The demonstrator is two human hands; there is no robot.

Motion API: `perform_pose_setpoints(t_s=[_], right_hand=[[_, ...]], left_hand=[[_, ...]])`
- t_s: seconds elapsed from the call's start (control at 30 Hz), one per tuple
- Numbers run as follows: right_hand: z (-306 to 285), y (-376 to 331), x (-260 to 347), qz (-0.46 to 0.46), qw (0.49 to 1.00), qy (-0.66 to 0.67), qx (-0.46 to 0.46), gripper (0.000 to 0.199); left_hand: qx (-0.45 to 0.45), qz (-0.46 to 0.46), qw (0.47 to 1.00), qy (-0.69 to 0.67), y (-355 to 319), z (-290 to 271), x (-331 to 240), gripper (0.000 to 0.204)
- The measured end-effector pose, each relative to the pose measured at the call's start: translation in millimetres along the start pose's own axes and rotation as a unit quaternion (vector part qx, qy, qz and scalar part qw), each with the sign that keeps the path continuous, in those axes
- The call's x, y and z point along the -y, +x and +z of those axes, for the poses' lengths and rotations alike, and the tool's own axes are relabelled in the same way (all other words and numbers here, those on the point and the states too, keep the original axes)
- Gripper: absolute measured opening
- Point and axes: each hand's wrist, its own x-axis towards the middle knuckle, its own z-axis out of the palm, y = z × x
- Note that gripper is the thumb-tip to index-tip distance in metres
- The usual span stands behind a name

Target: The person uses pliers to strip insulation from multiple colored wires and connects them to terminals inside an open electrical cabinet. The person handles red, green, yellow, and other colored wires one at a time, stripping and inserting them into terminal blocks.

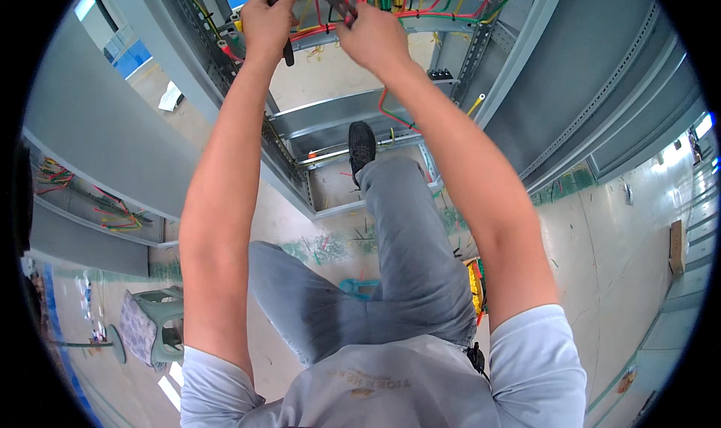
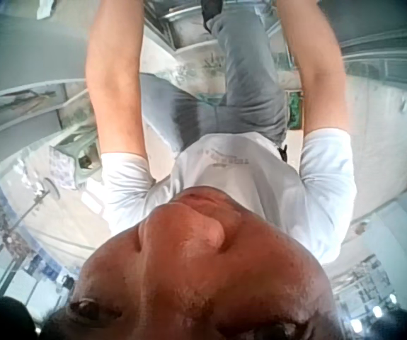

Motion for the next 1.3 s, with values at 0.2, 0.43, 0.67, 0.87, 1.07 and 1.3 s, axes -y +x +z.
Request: perform_pose_setpoints(t_s=[0.2,0.43,0.67,0.87,1.07,1.3], right_hand=[[-12.9,-3.9,19.9,-0.029,0.997,-0.053,-0.044,0.027],[-14.7,8.8,27.6,-0.065,0.966,-0.250,-0.003,0.027],[-38.0,18.9,26.0,-0.182,0.974,-0.131,-0.033,0.022],[-50.3,-23.5,-24.3,0.030,0.962,0.107,0.247,0.029],[-99.7,-250.5,-148.5,0.214,0.830,0.465,0.221,0.051],[-126.6,-446.9,-222.3,0.435,0.764,0.476,-0.016,0.060]], left_hand=[[0.104,-0.024,0.979,-0.172,-5.3,1.7,13.3,0.027],[0.096,0.058,0.988,-0.104,-3.3,5.6,23.1,0.024],[0.033,0.078,0.992,-0.089,1.7,16.6,29.3,0.024],[0.057,-0.061,0.996,0.023,-7.4,8.0,11.4,0.027],[0.083,-0.012,0.988,-0.132,-96.6,-3.4,-4.9,0.040],[0.149,-0.357,0.906,-0.173,-250.8,-76.1,58.7,0.048]])
